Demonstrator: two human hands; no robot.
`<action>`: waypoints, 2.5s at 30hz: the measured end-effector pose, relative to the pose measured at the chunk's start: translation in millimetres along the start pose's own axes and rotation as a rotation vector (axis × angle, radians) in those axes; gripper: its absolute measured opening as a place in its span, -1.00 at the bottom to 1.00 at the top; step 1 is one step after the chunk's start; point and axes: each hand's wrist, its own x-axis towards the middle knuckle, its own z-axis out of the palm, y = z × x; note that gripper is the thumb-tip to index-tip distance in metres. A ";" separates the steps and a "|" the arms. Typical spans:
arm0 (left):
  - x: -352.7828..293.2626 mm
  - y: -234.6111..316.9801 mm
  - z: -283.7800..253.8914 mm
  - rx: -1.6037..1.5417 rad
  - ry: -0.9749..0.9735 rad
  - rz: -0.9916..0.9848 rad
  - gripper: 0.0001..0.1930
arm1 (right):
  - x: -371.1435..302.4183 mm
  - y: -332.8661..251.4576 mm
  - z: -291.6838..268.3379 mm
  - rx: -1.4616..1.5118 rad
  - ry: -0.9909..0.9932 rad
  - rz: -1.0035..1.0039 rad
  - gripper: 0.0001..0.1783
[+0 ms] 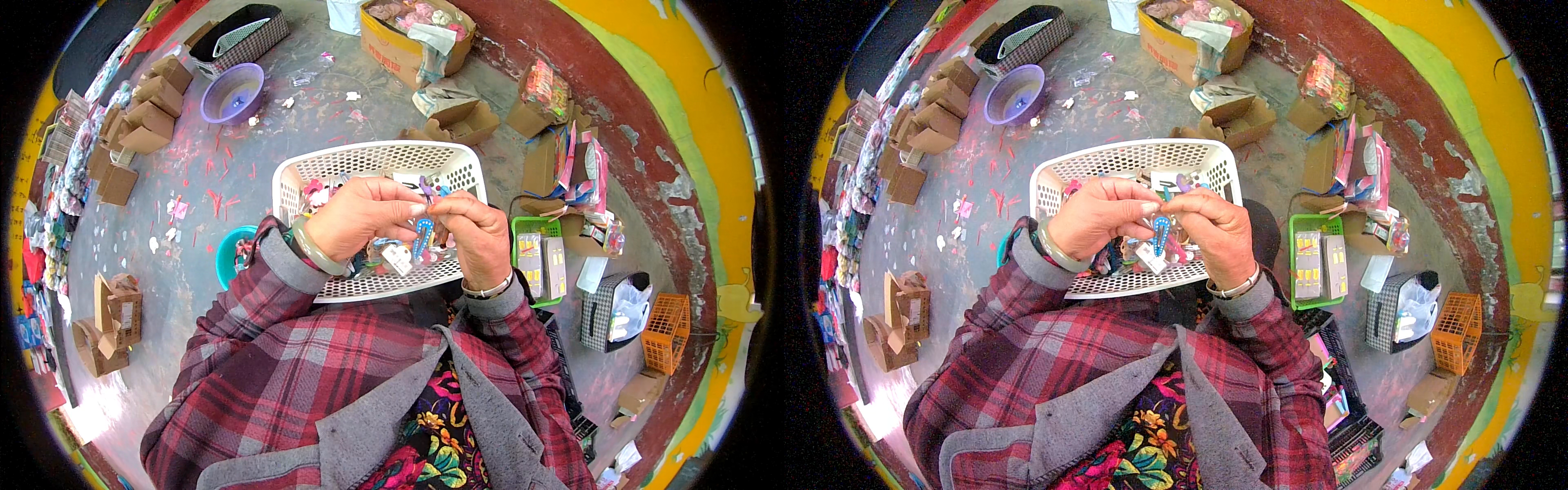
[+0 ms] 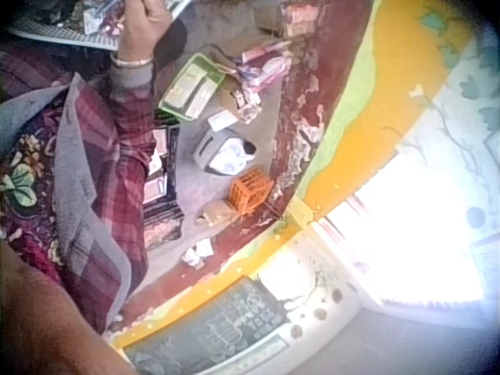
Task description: The person sits on the floor and sorts colorful hair accessories from a white basket into a blue bowl and a small white basket. They pick up items one by one, examine them, and place them into the respective containers.
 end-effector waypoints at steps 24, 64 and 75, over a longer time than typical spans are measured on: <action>-1.3 -3.2 6.3 0.279 0.058 0.155 -0.84 | -0.3 -5.1 1.0 -0.089 0.032 0.031 -0.88; -64.1 14.2 -26.7 0.455 0.652 0.560 -0.79 | 20.5 -12.8 -112.6 -0.002 0.562 -0.001 -0.85; -69.1 10.5 -37.5 0.482 0.774 0.613 -0.80 | 85.2 62.5 -158.0 -0.327 0.485 0.204 -0.86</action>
